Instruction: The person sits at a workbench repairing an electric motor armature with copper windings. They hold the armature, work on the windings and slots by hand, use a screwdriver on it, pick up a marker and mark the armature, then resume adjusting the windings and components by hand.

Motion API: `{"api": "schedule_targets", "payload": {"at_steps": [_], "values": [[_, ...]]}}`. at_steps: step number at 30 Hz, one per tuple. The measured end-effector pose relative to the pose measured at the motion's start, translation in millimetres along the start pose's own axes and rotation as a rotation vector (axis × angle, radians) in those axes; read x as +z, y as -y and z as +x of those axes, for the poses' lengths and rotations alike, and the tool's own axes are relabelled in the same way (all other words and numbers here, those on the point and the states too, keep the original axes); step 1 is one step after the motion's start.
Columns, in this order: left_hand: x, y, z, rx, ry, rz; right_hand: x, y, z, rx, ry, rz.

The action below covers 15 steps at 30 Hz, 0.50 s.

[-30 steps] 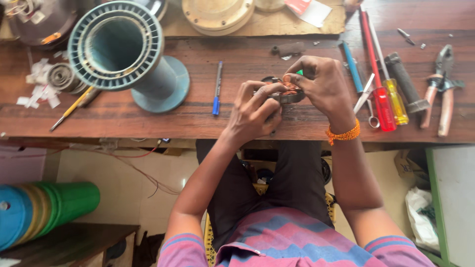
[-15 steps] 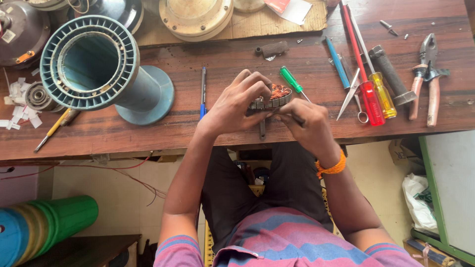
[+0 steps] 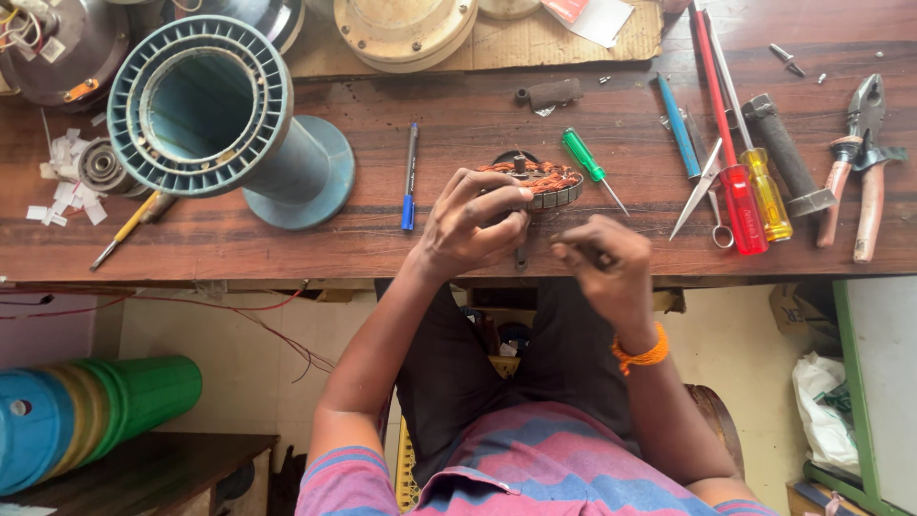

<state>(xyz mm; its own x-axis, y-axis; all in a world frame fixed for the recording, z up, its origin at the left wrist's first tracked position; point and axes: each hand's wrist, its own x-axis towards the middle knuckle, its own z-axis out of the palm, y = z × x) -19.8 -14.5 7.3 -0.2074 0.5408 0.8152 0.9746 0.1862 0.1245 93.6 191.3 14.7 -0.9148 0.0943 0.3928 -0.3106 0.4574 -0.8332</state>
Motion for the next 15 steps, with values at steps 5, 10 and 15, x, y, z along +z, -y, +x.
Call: {"api": "schedule_targets", "payload": {"at_steps": [5,10,15], "values": [[19.7,-5.8,-11.5,-0.127,-0.154,-0.055,-11.7,27.5,28.1,-0.105,-0.039,-0.119],[27.8,-16.2,-12.1,-0.222,-0.220,-0.018,-5.2,40.1,72.3,-0.114,0.083,-0.250],[21.1,-28.8,0.2,-0.270,-0.166,0.064,-0.8,36.3,110.3,0.133,0.273,-0.141]]}}
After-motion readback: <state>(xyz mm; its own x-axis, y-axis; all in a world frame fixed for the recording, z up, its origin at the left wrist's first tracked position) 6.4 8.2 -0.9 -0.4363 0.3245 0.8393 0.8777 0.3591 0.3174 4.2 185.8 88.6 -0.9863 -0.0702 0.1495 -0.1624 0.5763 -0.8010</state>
